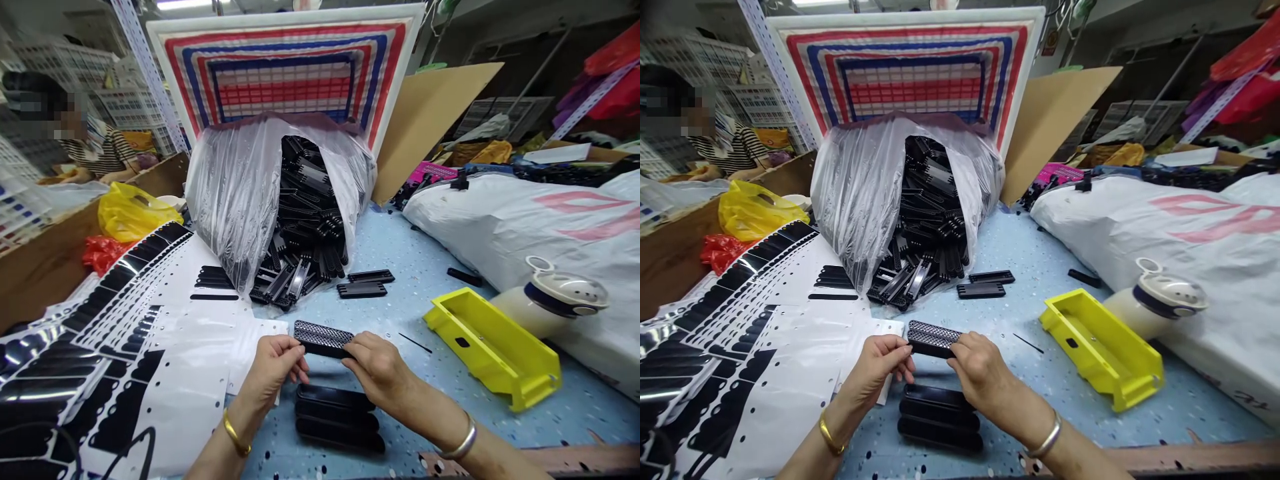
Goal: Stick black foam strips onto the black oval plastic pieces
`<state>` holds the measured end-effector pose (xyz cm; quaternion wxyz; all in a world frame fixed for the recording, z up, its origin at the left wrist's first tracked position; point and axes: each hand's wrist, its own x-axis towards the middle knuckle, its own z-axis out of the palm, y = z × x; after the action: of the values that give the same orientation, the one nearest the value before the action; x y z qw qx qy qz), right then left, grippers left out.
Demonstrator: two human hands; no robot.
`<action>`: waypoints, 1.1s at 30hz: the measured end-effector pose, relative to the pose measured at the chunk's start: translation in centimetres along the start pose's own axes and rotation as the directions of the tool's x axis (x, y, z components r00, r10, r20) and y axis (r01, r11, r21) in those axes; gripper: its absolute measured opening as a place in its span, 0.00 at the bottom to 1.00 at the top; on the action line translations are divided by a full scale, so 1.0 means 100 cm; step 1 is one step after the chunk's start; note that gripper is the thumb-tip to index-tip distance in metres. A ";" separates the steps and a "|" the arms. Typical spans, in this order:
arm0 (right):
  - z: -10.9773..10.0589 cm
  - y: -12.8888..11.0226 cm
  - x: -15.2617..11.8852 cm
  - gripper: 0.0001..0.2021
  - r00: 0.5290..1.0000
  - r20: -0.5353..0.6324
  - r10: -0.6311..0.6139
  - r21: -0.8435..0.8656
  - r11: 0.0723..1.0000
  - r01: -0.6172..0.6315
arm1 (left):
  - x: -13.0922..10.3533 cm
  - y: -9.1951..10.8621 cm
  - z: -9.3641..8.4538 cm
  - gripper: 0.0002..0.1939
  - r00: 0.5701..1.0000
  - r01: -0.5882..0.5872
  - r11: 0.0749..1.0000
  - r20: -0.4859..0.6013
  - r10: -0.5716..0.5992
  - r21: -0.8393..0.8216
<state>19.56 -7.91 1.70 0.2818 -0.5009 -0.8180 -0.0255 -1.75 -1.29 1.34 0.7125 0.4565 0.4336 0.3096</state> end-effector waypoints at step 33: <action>0.010 0.024 -0.018 0.08 0.945 0.019 0.325 0.162 0.932 -0.324 | 0.027 -0.014 -0.015 0.02 0.903 -0.306 0.302 0.174 0.393 0.903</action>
<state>21.76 -7.82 -0.62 0.3253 -0.6042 -0.7222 0.0863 -1.87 1.01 -1.14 0.2393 0.8411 0.4489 0.1837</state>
